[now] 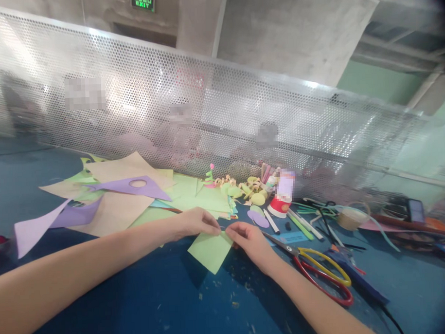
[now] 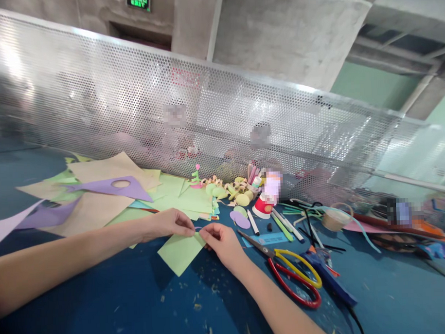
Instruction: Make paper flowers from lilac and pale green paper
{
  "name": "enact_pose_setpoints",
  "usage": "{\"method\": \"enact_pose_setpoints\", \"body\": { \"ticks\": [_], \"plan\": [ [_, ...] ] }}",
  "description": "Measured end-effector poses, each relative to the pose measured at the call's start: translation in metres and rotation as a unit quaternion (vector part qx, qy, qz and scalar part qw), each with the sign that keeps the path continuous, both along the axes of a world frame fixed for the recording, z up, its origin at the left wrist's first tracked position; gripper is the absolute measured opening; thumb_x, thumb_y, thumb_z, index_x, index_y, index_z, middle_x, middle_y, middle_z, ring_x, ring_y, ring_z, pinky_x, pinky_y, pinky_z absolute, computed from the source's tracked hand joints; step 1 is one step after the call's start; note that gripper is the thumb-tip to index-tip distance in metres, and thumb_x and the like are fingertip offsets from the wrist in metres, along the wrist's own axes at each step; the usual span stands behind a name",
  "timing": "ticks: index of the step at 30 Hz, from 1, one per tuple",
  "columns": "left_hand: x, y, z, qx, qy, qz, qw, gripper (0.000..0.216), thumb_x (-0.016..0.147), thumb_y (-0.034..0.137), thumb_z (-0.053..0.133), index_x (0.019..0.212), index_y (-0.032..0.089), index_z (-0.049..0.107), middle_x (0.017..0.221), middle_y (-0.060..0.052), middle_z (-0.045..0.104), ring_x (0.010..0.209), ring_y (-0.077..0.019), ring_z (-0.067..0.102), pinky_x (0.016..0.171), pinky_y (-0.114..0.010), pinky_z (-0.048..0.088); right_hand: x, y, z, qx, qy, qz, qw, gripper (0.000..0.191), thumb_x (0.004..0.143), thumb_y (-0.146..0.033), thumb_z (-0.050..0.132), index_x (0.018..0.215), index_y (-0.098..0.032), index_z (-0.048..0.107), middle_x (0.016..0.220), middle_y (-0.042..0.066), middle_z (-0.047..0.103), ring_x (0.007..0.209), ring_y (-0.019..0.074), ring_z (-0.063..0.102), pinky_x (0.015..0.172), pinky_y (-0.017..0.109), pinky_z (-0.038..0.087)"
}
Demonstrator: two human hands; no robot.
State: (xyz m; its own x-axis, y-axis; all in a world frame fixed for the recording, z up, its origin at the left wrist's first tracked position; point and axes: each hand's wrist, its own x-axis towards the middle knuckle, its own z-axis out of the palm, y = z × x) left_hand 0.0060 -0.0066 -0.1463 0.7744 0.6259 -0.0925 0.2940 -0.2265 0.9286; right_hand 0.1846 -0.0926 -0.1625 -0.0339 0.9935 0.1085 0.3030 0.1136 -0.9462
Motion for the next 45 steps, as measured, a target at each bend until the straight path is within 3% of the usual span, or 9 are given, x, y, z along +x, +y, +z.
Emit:
{"method": "enact_pose_setpoints", "body": {
  "ticks": [7,15,23,29,35,45],
  "plan": [
    [0.0,-0.001,0.0,-0.076,0.019,-0.006,0.997,0.035,0.061,0.045,0.066,0.082,0.017,0.069,0.061,-0.001,0.06,0.053,-0.0103,0.048,0.048,-0.02,0.031,0.0,-0.001,0.0,0.007,-0.004,0.019,1.0,0.025,0.074,-0.041,0.057,0.08,-0.017,0.062,0.065,-0.001,0.058,0.057,0.0112,0.049,0.055,0.023,0.039],
    [0.001,0.002,0.0,-0.059,-0.001,0.004,0.998,0.032,0.06,0.041,0.068,0.081,0.017,0.069,0.075,-0.003,0.065,0.07,-0.0155,0.056,0.06,-0.023,0.039,0.002,0.004,-0.003,0.003,0.076,-0.046,0.996,0.038,0.079,-0.049,0.047,0.078,-0.015,0.063,0.057,0.0,0.057,0.054,0.0133,0.051,0.053,0.025,0.041],
    [0.001,0.004,-0.003,0.009,0.007,0.011,1.0,0.032,0.061,0.042,0.067,0.081,0.018,0.069,0.076,-0.003,0.065,0.073,-0.0162,0.054,0.064,-0.023,0.038,0.003,0.004,-0.003,-0.004,0.023,-0.016,1.0,0.027,0.071,-0.042,0.061,0.078,-0.016,0.062,0.056,-0.003,0.055,0.053,0.0109,0.049,0.054,0.023,0.039],
    [0.0,0.002,-0.001,-0.028,0.037,-0.005,0.999,0.039,0.062,0.05,0.064,0.085,0.018,0.069,0.07,-0.002,0.062,0.061,-0.0124,0.049,0.053,-0.022,0.032,0.002,0.003,-0.003,-0.006,0.017,-0.007,1.0,0.028,0.071,-0.041,0.061,0.08,-0.014,0.061,0.058,-0.002,0.055,0.054,0.01,0.048,0.054,0.023,0.039],
    [-0.001,0.003,0.0,-0.028,0.033,0.005,0.999,0.035,0.059,0.044,0.068,0.082,0.018,0.07,0.071,-0.002,0.061,0.066,-0.0134,0.049,0.055,-0.021,0.032,0.001,0.002,-0.002,-0.002,0.02,0.002,1.0,0.025,0.07,-0.039,0.062,0.081,-0.016,0.061,0.062,-0.002,0.058,0.058,0.0112,0.052,0.056,0.023,0.041],
    [-0.003,-0.002,0.01,-0.103,0.046,-0.001,0.994,0.033,0.053,0.041,0.073,0.072,0.015,0.068,0.049,0.006,0.033,0.048,-0.0063,0.024,0.046,-0.021,0.019,0.002,0.001,-0.002,-0.001,0.014,0.023,1.0,0.022,0.069,-0.035,0.064,0.082,-0.017,0.063,0.067,0.0,0.062,0.059,0.0108,0.052,0.06,0.024,0.041]
  ]
}}
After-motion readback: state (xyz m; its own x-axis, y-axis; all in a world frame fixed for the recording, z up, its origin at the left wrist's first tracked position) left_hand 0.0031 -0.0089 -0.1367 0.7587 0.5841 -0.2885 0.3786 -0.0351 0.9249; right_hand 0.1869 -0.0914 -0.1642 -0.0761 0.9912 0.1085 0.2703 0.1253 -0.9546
